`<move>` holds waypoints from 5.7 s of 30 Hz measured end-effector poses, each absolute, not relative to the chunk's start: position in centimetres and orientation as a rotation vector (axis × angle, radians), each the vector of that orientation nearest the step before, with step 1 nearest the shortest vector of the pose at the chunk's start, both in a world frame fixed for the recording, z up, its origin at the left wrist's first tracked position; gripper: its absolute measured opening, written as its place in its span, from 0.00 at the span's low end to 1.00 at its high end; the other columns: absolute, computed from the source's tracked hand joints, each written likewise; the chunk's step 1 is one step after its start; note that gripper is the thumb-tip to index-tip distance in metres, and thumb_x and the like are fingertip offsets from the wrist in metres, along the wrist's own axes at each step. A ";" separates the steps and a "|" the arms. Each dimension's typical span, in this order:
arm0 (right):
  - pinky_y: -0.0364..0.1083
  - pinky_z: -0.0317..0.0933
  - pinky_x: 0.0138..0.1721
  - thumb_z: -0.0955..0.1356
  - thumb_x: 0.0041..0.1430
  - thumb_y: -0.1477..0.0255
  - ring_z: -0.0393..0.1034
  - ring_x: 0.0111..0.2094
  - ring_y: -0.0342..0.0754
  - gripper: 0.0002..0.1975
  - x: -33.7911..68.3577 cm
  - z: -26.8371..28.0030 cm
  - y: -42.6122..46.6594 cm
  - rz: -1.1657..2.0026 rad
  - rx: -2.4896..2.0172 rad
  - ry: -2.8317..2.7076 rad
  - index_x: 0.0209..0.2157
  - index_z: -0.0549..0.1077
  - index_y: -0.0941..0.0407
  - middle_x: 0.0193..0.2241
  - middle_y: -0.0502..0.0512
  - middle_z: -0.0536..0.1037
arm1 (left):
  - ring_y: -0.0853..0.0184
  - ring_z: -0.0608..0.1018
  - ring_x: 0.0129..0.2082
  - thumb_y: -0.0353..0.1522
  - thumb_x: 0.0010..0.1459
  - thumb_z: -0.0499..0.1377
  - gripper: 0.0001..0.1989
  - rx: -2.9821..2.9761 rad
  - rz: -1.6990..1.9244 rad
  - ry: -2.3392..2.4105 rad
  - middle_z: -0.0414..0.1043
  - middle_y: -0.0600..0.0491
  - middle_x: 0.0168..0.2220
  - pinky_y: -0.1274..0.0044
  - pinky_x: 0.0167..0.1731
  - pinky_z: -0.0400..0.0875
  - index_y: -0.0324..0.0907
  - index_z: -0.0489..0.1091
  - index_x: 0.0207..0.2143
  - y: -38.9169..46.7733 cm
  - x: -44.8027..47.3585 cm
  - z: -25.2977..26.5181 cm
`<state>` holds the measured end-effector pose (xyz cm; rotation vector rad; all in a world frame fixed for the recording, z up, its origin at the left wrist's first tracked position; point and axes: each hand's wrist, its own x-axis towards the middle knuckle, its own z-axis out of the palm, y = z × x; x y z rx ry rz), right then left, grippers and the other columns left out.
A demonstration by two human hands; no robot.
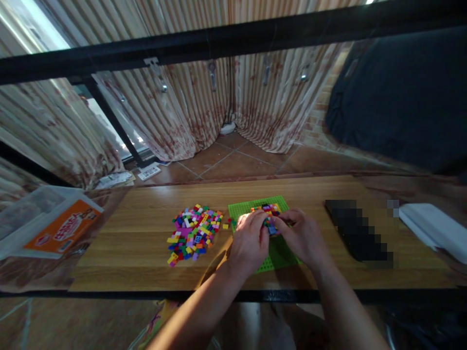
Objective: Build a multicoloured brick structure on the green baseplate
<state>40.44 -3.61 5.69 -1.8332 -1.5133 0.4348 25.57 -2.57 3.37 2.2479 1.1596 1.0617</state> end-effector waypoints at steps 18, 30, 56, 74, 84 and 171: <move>0.44 0.61 0.29 0.65 0.56 0.59 0.72 0.27 0.48 0.18 42.0 4.6 -3.2 0.495 -1.773 -1.326 0.28 0.79 0.58 0.25 0.55 0.79 | 0.62 0.71 0.53 0.28 0.60 0.54 0.15 2.247 1.059 1.175 0.72 0.48 0.53 0.65 0.56 0.64 0.42 0.69 0.50 -2.5 25.5 3.7; 0.46 0.65 0.42 0.65 0.62 0.64 0.72 0.39 0.48 0.12 39.9 6.0 -3.9 0.503 -1.348 -1.571 0.32 0.78 0.54 0.35 0.55 0.77 | 0.64 0.77 0.41 0.30 0.62 0.54 0.09 1.959 1.173 1.226 0.77 0.51 0.38 0.71 0.45 0.70 0.42 0.74 0.39 -2.3 25.3 5.2; 0.46 0.63 0.31 0.64 0.60 0.64 0.70 0.29 0.47 0.14 41.6 5.7 -4.0 0.163 -1.691 -1.435 0.27 0.75 0.57 0.29 0.56 0.76 | 0.70 0.74 0.29 0.33 0.54 0.57 0.09 1.376 1.012 1.316 0.75 0.55 0.27 0.81 0.28 0.65 0.39 0.75 0.30 -1.0 24.5 5.6; 0.46 0.58 0.32 0.66 0.56 0.60 0.69 0.28 0.48 0.16 40.9 5.1 -4.1 0.267 -1.794 -1.523 0.23 0.75 0.55 0.26 0.54 0.75 | 0.71 0.75 0.29 0.34 0.54 0.57 0.08 1.348 0.985 1.315 0.76 0.55 0.28 0.80 0.28 0.65 0.40 0.75 0.32 -0.8 24.9 4.3; 0.47 0.58 0.33 0.65 0.59 0.64 0.70 0.29 0.49 0.15 40.9 4.8 -4.3 0.144 -1.790 -1.621 0.25 0.76 0.57 0.28 0.56 0.76 | 0.70 0.75 0.29 0.34 0.55 0.57 0.08 1.372 0.967 1.323 0.76 0.56 0.28 0.80 0.29 0.65 0.40 0.74 0.31 -0.9 24.8 4.8; 0.46 0.62 0.29 0.67 0.52 0.63 0.73 0.29 0.50 0.13 40.3 4.8 -3.9 0.323 -1.834 -1.368 0.22 0.78 0.55 0.27 0.56 0.80 | 0.70 0.75 0.28 0.34 0.54 0.57 0.08 1.355 1.000 1.290 0.76 0.55 0.28 0.80 0.28 0.65 0.40 0.74 0.31 -0.8 25.2 3.1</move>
